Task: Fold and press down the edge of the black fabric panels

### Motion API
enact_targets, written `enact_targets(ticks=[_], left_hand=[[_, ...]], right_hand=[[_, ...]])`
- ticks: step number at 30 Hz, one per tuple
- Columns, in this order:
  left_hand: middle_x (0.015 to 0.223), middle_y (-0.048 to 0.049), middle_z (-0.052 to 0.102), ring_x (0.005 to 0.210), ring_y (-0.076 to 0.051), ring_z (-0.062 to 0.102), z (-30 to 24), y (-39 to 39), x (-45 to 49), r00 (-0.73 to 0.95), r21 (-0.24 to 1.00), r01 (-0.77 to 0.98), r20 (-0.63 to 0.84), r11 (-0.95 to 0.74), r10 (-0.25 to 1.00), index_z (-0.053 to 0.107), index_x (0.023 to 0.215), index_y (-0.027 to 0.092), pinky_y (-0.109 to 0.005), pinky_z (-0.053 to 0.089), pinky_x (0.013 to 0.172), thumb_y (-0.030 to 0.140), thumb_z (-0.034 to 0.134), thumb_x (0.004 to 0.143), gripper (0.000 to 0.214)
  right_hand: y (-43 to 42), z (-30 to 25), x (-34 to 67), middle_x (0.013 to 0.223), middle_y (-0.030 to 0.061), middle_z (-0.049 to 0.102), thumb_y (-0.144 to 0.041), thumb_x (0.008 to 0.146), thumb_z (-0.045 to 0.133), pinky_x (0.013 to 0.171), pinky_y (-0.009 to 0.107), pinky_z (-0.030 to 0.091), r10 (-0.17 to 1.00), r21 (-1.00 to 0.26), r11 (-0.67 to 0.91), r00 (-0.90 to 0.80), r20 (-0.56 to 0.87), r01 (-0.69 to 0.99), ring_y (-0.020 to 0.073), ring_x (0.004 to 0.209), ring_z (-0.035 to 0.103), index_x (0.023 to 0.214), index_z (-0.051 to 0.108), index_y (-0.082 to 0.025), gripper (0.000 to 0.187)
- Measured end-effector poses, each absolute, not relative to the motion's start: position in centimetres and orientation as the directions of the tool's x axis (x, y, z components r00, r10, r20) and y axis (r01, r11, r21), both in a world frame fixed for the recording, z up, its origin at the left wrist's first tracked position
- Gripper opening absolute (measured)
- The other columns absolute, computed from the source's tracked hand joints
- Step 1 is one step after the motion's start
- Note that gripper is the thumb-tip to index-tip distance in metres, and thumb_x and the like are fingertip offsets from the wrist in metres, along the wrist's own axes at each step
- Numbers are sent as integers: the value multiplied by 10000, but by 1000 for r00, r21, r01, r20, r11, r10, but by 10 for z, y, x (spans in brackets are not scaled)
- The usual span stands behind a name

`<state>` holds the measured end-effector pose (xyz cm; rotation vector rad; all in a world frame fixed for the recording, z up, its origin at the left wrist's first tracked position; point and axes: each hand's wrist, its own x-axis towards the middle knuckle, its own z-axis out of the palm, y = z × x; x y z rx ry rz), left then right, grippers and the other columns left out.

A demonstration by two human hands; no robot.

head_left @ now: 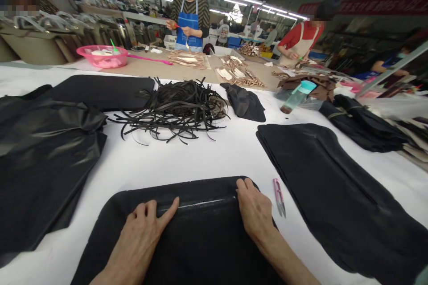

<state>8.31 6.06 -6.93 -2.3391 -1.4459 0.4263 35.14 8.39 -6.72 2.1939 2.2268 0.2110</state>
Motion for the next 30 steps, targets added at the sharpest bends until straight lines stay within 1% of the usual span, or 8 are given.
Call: enact_targets(ticks=[2, 6, 9, 17, 21, 23, 26, 30], left_hand=[[838, -70, 553, 687, -227, 572, -70, 60, 84, 427, -456, 790, -69, -409, 902, 264, 1361, 402, -340, 473, 573, -81, 382, 681, 842], [815, -72, 555, 689, -238, 578, -69, 59, 87, 414, -472, 787, -73, -397, 907, 259, 1359, 412, -344, 468, 571, -54, 364, 717, 800], [827, -78, 559, 699, -242, 580, -67, 60, 86, 414, -455, 796, -70, -399, 907, 272, 1359, 401, -347, 471, 571, -50, 360, 715, 790], [866, -89, 560, 739, -241, 576, -68, 58, 80, 412, -378, 834, -59, -403, 909, 321, 1355, 340, -347, 487, 587, -56, 363, 696, 770], [783, -76, 580, 667, -235, 598, -56, 62, 92, 406, -447, 786, -147, -427, 902, 240, 1370, 399, -346, 483, 546, -64, 321, 710, 810], [752, -71, 593, 631, -232, 606, -48, 65, 98, 397, -480, 753, -214, -450, 893, 184, 1372, 431, -338, 481, 520, -71, 302, 712, 838], [744, -77, 609, 615, -231, 616, -41, 68, 102, 402, -503, 714, -277, -488, 873, 156, 1380, 418, -326, 480, 507, -79, 295, 707, 848], [758, -70, 594, 627, -225, 607, -46, 66, 94, 437, -477, 727, -233, -493, 869, 192, 1383, 390, -330, 484, 525, -80, 306, 695, 841]], right_hand=[[80, -63, 340, 823, 32, 545, -25, 801, 494, 577, 295, 334, 984, 104, 106, -119, 133, 989, 186, 695, 520, 822, 539, -203, 185], [75, -64, 308, 1021, 59, 565, -38, 796, 546, 773, 327, 393, 890, -14, 421, -410, 199, 907, 207, 880, 504, 1076, 550, -191, 319], [74, -74, 298, 1044, 68, 567, -52, 793, 566, 826, 340, 409, 844, -11, 516, -506, 179, 857, 218, 926, 494, 1160, 525, -160, 384], [66, -85, 314, 1048, 115, 566, 29, 713, 544, 840, 351, 473, 878, 141, 443, -460, 134, 886, 261, 972, 508, 1219, 505, -100, 523], [61, -74, 289, 1000, 123, 585, -23, 735, 551, 715, 438, 504, 905, 276, 378, -415, 89, 884, 323, 940, 559, 1341, 376, -303, 690], [60, -71, 277, 1002, 143, 594, -42, 739, 558, 661, 454, 502, 909, 327, 375, -414, 56, 867, 350, 916, 580, 1338, 370, -351, 700], [60, -69, 270, 1008, 181, 601, -42, 740, 546, 617, 450, 500, 912, 359, 377, -410, 18, 854, 372, 891, 596, 1322, 411, -320, 659], [61, -74, 285, 1053, 176, 597, -16, 729, 519, 679, 449, 514, 894, 321, 410, -446, 46, 854, 357, 955, 578, 1293, 465, -225, 604]])
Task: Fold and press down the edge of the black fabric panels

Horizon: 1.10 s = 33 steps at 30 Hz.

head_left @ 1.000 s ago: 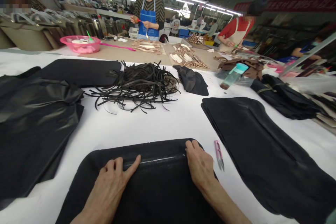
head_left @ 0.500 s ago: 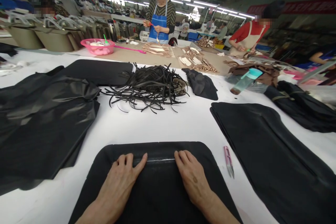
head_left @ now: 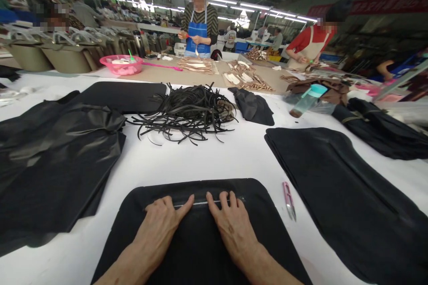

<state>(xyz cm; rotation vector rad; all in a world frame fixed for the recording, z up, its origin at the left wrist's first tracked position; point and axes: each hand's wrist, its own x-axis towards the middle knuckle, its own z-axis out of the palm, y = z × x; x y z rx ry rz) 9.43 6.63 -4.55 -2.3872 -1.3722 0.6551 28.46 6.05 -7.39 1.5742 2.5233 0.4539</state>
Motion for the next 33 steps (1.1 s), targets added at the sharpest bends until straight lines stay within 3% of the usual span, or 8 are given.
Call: enact_targets(ticks=[7, 12, 14, 19, 25, 27, 31, 33], left_hand=[[930, -89, 599, 800, -226, 589, -60, 59, 70, 447, -305, 830, -134, -466, 884, 354, 1349, 289, -355, 511, 644, -106, 296, 689, 771], [1108, -107, 616, 1039, -251, 544, -69, 54, 46, 414, -223, 874, -124, -431, 902, 525, 1235, 169, -428, 421, 947, -95, 300, 725, 616], [1123, -108, 620, 1087, -263, 522, -73, 54, 36, 406, -207, 886, -81, -414, 910, 560, 1198, 156, -451, 369, 1001, -80, 303, 745, 572], [1163, -111, 609, 1076, -260, 538, -74, 61, 24, 342, -138, 931, -1, -339, 940, 620, 1122, 168, -427, 405, 971, -67, 325, 741, 537], [1235, -118, 567, 1100, -264, 520, -61, 68, 25, 231, -52, 972, 65, -228, 971, 620, 1088, 124, -410, 434, 949, -56, 350, 743, 474], [1224, -126, 569, 1108, -267, 507, -57, 68, 30, 202, -20, 979, 107, -201, 973, 615, 1083, 113, -412, 427, 956, -24, 372, 774, 416], [1201, -73, 578, 1122, -232, 487, -49, 69, 48, 298, 187, 933, 81, -308, 951, 631, 1036, 197, -403, 411, 975, 64, 385, 841, 340], [1247, -59, 543, 1173, -235, 444, -49, 70, 57, 369, 276, 890, 36, -364, 929, 625, 1038, 237, -418, 380, 1003, 109, 449, 830, 301]], right_hand=[[58, -80, 340, 1077, 120, 589, 36, 731, 482, 825, 333, 488, 871, 185, 439, -467, 151, 879, 246, 976, 533, 1171, 550, -81, 461], [61, -80, 365, 1012, 94, 589, 8, 771, 495, 844, 336, 449, 921, 158, 321, -347, 177, 934, 229, 934, 519, 1121, 576, -101, 375], [63, -78, 367, 987, 81, 588, -7, 779, 501, 837, 332, 437, 924, 161, 313, -340, 175, 936, 222, 913, 517, 1103, 583, -115, 351], [65, -72, 361, 929, 81, 583, 2, 776, 497, 802, 345, 409, 939, 200, 290, -319, 131, 936, 230, 874, 519, 1043, 603, -125, 315], [68, -63, 353, 774, 77, 557, 42, 763, 455, 696, 357, 380, 978, 232, 98, -137, 159, 968, 246, 777, 524, 738, 593, -160, 246], [67, -55, 341, 784, 69, 555, 20, 779, 470, 699, 358, 369, 975, 177, 104, -136, 175, 979, 241, 769, 514, 731, 579, -172, 226], [61, -46, 295, 814, 22, 552, -60, 833, 500, 699, 316, 360, 933, -95, 346, -332, 138, 933, 195, 759, 494, 785, 578, -209, 175], [61, -49, 271, 831, 8, 552, -86, 843, 516, 697, 304, 357, 905, -174, 425, -408, 124, 888, 182, 765, 490, 831, 582, -220, 150]])
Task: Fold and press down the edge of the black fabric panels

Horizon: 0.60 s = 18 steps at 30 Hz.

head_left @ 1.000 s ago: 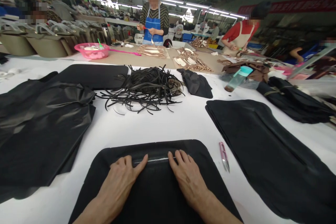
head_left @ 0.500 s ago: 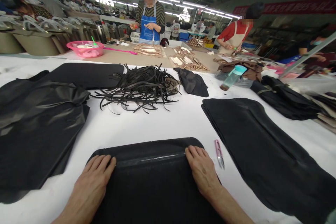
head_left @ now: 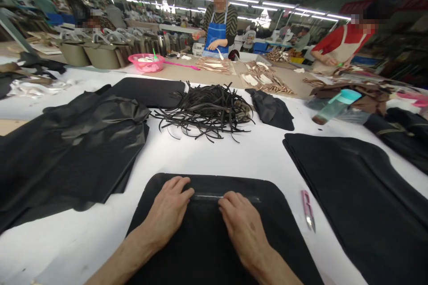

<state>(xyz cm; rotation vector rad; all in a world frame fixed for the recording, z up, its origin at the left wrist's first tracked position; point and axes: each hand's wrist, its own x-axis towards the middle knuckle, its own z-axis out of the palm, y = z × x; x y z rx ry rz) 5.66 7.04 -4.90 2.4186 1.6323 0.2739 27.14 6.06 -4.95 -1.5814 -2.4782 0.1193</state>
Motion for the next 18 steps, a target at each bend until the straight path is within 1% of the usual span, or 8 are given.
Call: enact_targets(ticks=[2, 4, 7, 12, 15, 18], left_hand=[[1321, -77, 477, 1233, -270, 383, -52, 73, 61, 412, 309, 867, -6, -390, 911, 592, 1104, 257, -455, 337, 1029, 168, 551, 787, 333], [1378, -97, 412, 1275, -306, 325, -55, 75, 61, 425, 311, 864, -32, -395, 905, 545, 1178, 272, -491, 300, 1043, 231, 615, 751, 434], [1428, -94, 345, 1316, -324, 255, -59, 78, 58, 418, 300, 873, -52, -385, 907, 499, 1229, 294, -524, 255, 1056, 284, 629, 744, 502], [1466, -103, 280, 1346, -331, 186, -58, 81, 57, 405, 278, 890, -124, -361, 906, 453, 1274, 283, -527, 210, 1073, 283, 660, 708, 602], [1472, -105, 265, 1350, -330, 176, -59, 83, 57, 397, 272, 895, -128, -353, 909, 450, 1273, 278, -524, 203, 1075, 302, 675, 695, 620], [1467, -116, 272, 1349, -329, 178, -62, 83, 57, 389, 265, 900, -123, -347, 913, 434, 1282, 253, -528, 202, 1076, 305, 688, 681, 655]], right_hand=[[63, -57, 255, 849, 7, 551, -93, 835, 538, 698, 304, 353, 893, -172, 449, -434, 119, 877, 182, 778, 488, 863, 582, -222, 139], [66, -64, 247, 845, 8, 546, -89, 823, 554, 692, 308, 349, 891, -138, 452, -438, 121, 881, 183, 779, 485, 856, 582, -220, 138], [70, -70, 244, 829, 8, 538, -89, 824, 551, 688, 314, 344, 887, -99, 456, -443, 130, 885, 183, 772, 478, 824, 580, -218, 133], [73, -65, 243, 846, 15, 546, -75, 815, 552, 682, 316, 343, 887, -108, 458, -446, 121, 882, 189, 777, 471, 747, 565, -209, 151], [70, -61, 242, 899, 36, 556, -62, 791, 567, 724, 334, 350, 832, -65, 544, -529, 169, 836, 203, 810, 471, 781, 561, -194, 132], [64, -62, 243, 829, 38, 553, -61, 783, 558, 768, 360, 346, 760, -3, 630, -615, 209, 777, 210, 780, 472, 777, 540, -186, 126]])
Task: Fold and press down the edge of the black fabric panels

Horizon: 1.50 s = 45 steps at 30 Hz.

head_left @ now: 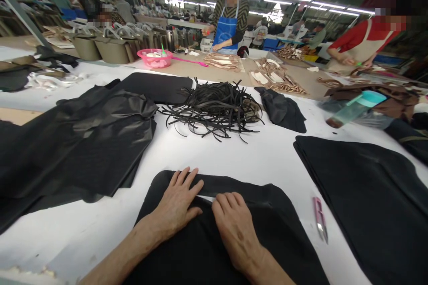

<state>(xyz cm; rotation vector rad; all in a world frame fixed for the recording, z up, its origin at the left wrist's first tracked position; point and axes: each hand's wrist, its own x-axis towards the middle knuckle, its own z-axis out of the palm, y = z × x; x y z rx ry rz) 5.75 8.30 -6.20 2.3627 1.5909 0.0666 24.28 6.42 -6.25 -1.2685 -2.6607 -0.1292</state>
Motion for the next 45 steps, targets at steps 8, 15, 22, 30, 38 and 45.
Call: enact_targets(ticks=[8, 15, 22, 30, 38, 45], left_hand=[[1222, -31, 545, 1169, -193, 406, -51, 71, 73, 431, 404, 812, 72, -422, 899, 517, 1131, 205, -366, 333, 1017, 66, 488, 799, 361], [871, -23, 574, 830, -187, 461, -55, 72, 80, 488, 258, 848, -37, -463, 872, 572, 858, 195, -347, 393, 784, 110, 409, 868, 184], [878, -22, 575, 842, -194, 463, -50, 72, 58, 420, 217, 894, -97, -393, 902, 582, 839, 199, -348, 358, 779, 74, 410, 852, 213], [880, -26, 576, 852, -198, 462, -45, 72, 49, 363, 218, 917, -108, -335, 925, 594, 831, 200, -351, 353, 778, 59, 364, 856, 270], [951, -33, 571, 900, -210, 448, -57, 66, 60, 382, 231, 906, -82, -355, 921, 589, 938, 200, -359, 360, 815, 14, 393, 819, 295], [871, -26, 561, 817, -194, 453, -66, 69, 79, 447, 270, 857, 35, -439, 894, 576, 887, 193, -355, 398, 770, 93, 403, 870, 200]], right_hand=[[68, -65, 246, 792, 33, 549, 21, 762, 499, 688, 336, 334, 837, -24, 528, -515, 186, 849, 199, 715, 480, 922, 527, -171, 251], [68, -63, 261, 765, 15, 553, -48, 774, 577, 685, 350, 320, 833, 9, 540, -536, 139, 841, 201, 703, 468, 835, 560, -201, 166], [65, -56, 326, 813, 32, 567, -58, 760, 619, 708, 366, 323, 910, 128, 406, -414, 39, 905, 230, 769, 473, 801, 603, -210, 158], [71, -52, 344, 846, 30, 541, -53, 813, 547, 696, 353, 321, 953, 98, 301, -302, 1, 949, 228, 787, 456, 744, 590, -223, 188], [68, -63, 295, 836, 22, 554, -86, 822, 554, 718, 348, 330, 913, -78, 405, -399, 85, 911, 209, 787, 460, 800, 602, -218, 142], [71, -76, 263, 811, 24, 550, -96, 837, 554, 686, 330, 342, 867, -190, 497, -475, 149, 847, 194, 754, 457, 891, 605, -206, 133]])
